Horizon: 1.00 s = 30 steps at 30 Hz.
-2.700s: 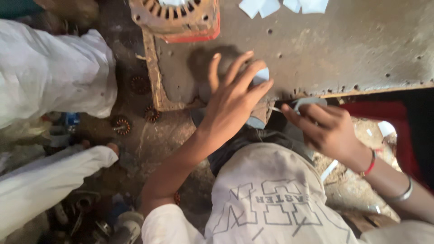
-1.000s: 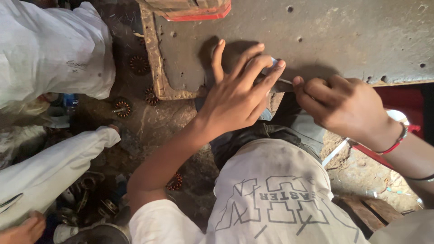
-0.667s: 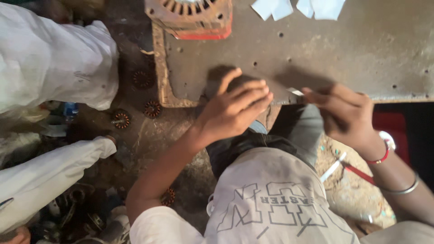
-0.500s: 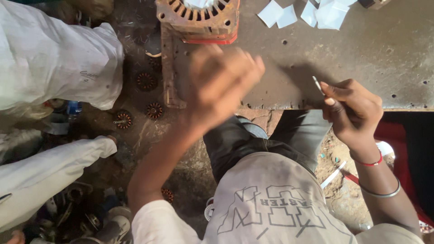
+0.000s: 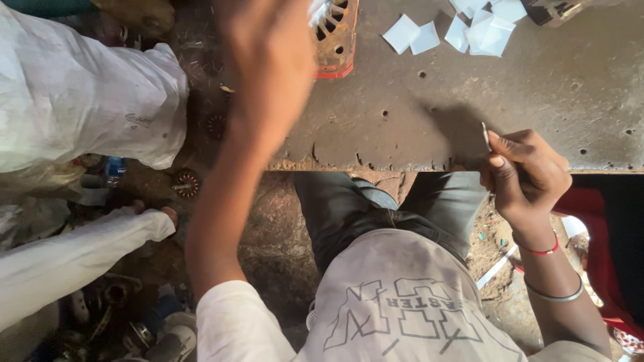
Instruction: The person inserts small white paper strips into the slots of a motor stator core by hand and using a thin metal tool.
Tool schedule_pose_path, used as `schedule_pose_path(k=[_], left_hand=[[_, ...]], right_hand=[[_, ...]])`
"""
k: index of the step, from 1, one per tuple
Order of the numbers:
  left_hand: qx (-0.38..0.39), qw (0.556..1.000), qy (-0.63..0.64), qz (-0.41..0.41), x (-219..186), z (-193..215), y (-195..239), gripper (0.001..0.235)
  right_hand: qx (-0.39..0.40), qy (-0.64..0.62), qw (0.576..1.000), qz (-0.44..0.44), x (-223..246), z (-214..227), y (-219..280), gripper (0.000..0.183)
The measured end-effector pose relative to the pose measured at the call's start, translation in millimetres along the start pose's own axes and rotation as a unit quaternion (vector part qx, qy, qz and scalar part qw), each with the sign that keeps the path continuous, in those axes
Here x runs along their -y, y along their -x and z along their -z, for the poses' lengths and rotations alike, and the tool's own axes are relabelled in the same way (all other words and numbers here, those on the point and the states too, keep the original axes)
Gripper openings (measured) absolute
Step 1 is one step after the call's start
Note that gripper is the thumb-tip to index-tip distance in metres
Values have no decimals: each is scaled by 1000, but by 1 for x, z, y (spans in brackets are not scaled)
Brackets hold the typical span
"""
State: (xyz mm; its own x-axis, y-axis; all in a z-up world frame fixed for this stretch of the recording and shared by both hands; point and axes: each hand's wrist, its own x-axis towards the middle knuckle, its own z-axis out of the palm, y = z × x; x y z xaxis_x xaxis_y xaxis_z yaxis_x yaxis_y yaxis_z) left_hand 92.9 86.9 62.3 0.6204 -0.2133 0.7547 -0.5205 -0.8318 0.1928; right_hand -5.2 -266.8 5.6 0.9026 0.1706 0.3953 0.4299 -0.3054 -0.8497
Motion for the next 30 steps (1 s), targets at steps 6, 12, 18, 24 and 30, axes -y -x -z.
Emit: schedule_pose_path(k=[6,12,18,24,30], left_hand=[[130,980,-88,-124,-81,-63,18,31],[143,987,-61,-28,-82,-100,38,35],[172,985,-17,14,-78,-91,42,28],[172,985,27,-13,-97,-65,61,32],[223,962,157,6,-101,-13,94,29]], right_hand=[[-16,-19,1000,-12,0,-2,1,10],[-19,-19,1000,-2,3,-2,1,13],[-21,-17,1000,-4,-2,-1,4,12],[-21,-4,1000,8,-3,-1,6,12],[61,121,991,12,19,0,-2,25]])
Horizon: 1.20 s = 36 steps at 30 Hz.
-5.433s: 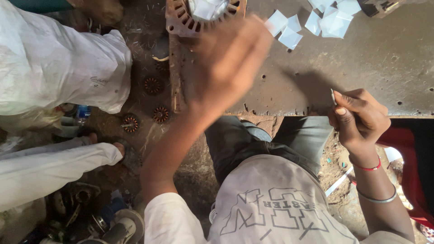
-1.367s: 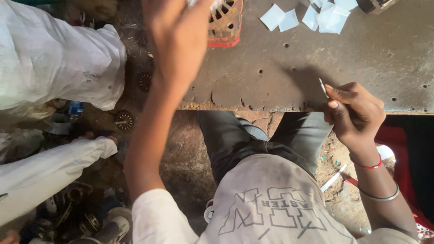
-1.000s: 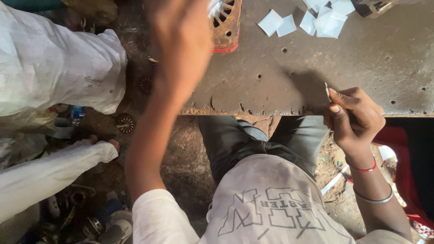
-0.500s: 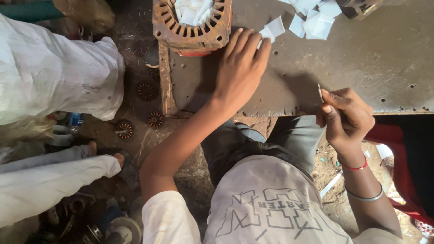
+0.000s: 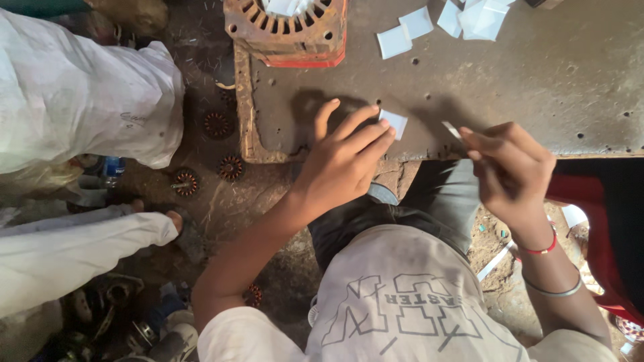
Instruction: The person inserts small white paper strips into the slots of a motor stator core by hand and using a thin metal tool.
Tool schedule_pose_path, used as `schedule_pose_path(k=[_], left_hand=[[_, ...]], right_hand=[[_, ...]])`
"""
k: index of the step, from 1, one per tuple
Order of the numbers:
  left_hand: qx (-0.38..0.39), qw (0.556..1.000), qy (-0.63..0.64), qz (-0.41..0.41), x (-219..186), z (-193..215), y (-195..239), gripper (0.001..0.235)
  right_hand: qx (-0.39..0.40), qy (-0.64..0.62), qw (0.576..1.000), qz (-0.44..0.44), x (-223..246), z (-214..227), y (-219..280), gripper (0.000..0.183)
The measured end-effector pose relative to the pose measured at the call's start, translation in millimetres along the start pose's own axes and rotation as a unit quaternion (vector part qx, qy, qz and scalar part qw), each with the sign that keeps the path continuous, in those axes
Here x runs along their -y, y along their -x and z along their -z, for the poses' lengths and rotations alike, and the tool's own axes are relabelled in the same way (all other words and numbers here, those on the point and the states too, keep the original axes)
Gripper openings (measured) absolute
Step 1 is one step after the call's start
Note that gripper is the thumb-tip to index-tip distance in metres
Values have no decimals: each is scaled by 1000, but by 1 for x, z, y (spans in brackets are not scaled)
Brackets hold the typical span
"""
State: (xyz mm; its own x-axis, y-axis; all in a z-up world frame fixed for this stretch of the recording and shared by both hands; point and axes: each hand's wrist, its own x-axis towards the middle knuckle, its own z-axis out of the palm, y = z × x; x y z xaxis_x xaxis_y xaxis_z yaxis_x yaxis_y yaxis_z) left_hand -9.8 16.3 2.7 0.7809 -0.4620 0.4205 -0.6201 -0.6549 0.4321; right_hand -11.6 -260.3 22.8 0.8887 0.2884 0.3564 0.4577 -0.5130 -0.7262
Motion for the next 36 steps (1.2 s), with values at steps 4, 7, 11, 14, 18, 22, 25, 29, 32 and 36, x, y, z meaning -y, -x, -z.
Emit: schedule_pose_path(k=[4,7,11,14,18,22,25,29,32,36], left_hand=[[-3,997,-18,-72,9,3,5,34],[-17,994,-45,-93,8,-4,6,34],[-15,999,-7,-47,13,-3,8,29],[-19,999,-1,-43,12,-5,8,27],[-6,996,-64,-55,12,-6,8,26],[38,999,-28,-1,9,0,6,45],[52,998,19,14,11,1,5,43],[78,997,10,3,12,4,5,46],[81,995,-48,-22,8,3,3,51],[58,998,-2,9,2,7,0,45]], right_hand=[[70,170,983,27,23,-9,-8,49],[98,225,969,37,31,-13,-14,54],[155,251,948,118,33,-16,-22,66],[177,314,927,107,37,-18,-26,64],[157,333,923,113,42,-22,-32,57],[178,361,895,191,35,-19,-38,47],[227,378,870,220,24,-12,-33,45],[227,372,868,239,19,-9,-31,47],[217,360,873,248,20,-10,-28,48],[243,343,862,283,14,-5,-32,51]])
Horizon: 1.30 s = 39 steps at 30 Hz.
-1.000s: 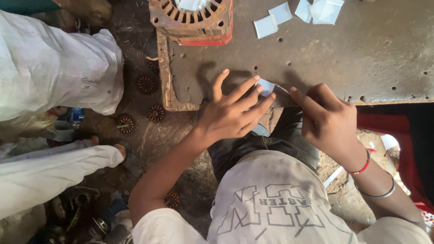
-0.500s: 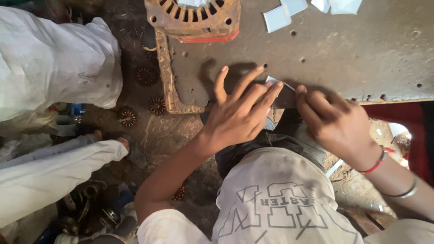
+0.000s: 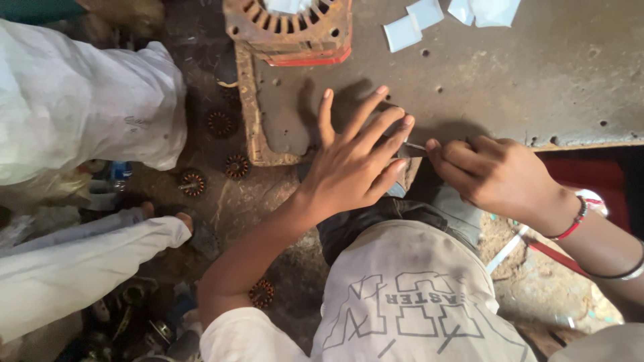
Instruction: The person inserts small white paper strips into the slots of a motor stator core by hand and using a thin metal tool.
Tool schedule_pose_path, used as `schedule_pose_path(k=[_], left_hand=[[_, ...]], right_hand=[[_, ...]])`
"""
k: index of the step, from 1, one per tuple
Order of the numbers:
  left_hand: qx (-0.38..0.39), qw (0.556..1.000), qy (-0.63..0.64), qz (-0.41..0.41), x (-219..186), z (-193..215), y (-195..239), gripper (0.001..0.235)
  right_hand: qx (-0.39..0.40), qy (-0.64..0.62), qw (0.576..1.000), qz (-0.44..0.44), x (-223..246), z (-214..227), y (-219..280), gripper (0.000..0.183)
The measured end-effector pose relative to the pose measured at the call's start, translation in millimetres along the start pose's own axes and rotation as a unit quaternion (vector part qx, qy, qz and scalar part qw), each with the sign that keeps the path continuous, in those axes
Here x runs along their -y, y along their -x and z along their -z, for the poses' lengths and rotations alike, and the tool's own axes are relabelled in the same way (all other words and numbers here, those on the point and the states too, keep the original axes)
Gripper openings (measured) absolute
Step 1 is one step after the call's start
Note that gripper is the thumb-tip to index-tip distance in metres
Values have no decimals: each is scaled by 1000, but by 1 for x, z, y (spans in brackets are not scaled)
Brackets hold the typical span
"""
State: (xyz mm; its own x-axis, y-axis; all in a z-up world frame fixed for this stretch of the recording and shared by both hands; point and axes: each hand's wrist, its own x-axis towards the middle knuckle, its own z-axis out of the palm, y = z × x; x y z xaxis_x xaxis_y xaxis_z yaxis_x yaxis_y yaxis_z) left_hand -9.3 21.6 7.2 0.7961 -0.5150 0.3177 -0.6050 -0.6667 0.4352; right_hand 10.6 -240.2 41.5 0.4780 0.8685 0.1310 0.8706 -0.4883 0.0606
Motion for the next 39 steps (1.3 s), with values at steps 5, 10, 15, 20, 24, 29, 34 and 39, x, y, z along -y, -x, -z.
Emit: schedule_pose_path(k=[5,10,15,20,24,29,34,39], left_hand=[[-61,998,-19,28,-11,-10,-18,24],[-41,999,-23,15,-5,4,-12,17],[-114,987,91,69,-8,3,-16,25],[-77,997,5,12,-3,-12,-11,25],[-89,993,-46,-63,3,-17,0,35],[-90,994,-38,-49,1,-19,5,30],[-83,996,26,16,-11,-11,5,30],[-99,995,20,19,-13,-15,7,25]], right_hand=[[-45,-60,997,8,1,-6,13,59],[-114,-177,977,-33,33,-16,34,53],[-160,-181,963,-115,36,-17,38,58],[-202,-190,934,-226,34,-4,23,40],[-137,-194,931,-275,30,3,7,46],[-89,-154,950,-256,28,-1,-2,58],[-54,-95,983,-146,17,2,0,69],[-20,-60,984,-166,17,3,-7,65]])
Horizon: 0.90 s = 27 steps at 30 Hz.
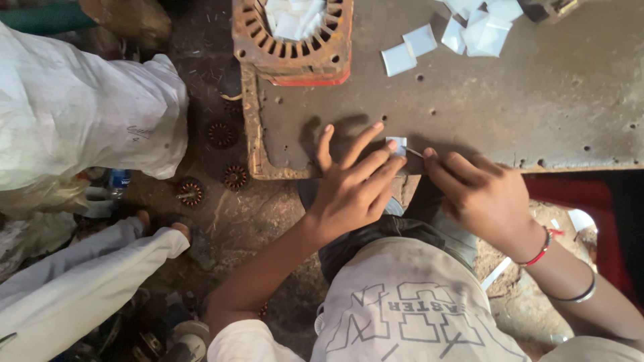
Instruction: The person inserts small white paper strips into the slots of a motor stator core by hand and using a thin metal tool.
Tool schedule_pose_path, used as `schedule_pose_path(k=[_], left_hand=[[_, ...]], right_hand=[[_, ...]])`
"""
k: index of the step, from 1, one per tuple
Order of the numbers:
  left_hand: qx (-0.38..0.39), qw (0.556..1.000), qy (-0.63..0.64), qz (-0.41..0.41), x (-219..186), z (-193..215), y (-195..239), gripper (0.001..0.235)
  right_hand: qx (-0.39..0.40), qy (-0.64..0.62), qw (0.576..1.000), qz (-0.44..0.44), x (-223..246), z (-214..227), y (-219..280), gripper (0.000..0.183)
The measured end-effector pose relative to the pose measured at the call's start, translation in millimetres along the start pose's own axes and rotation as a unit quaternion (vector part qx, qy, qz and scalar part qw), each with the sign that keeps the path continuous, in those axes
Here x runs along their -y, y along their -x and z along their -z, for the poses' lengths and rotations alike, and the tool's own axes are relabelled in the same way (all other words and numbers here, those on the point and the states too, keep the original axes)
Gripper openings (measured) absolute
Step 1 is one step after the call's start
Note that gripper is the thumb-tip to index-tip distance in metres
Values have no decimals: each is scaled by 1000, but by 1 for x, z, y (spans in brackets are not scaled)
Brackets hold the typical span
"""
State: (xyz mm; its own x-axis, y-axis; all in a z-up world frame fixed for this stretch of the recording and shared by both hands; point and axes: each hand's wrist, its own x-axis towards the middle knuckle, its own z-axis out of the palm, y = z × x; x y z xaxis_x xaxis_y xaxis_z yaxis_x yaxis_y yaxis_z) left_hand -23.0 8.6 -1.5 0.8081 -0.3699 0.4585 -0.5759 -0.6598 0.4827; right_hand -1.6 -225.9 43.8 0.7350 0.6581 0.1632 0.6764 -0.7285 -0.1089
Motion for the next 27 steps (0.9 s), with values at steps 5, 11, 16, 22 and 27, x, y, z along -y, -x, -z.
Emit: schedule_pose_path(k=[5,11,16,22,27], left_hand=[[0,998,-70,-9,2,-14,1,35],[-8,993,-116,-22,5,-15,-1,38],[-19,995,-78,-57,8,-14,7,37],[-129,983,-70,-110,14,22,-8,23],[-236,953,-182,-54,68,74,-73,24]], right_hand=[[-42,42,998,-1,12,-4,-4,56],[46,52,987,143,-18,1,1,60],[30,-109,989,91,-32,-1,8,69],[-111,-343,927,-99,-34,-9,20,28],[-139,-414,888,-143,-32,-11,21,18]])
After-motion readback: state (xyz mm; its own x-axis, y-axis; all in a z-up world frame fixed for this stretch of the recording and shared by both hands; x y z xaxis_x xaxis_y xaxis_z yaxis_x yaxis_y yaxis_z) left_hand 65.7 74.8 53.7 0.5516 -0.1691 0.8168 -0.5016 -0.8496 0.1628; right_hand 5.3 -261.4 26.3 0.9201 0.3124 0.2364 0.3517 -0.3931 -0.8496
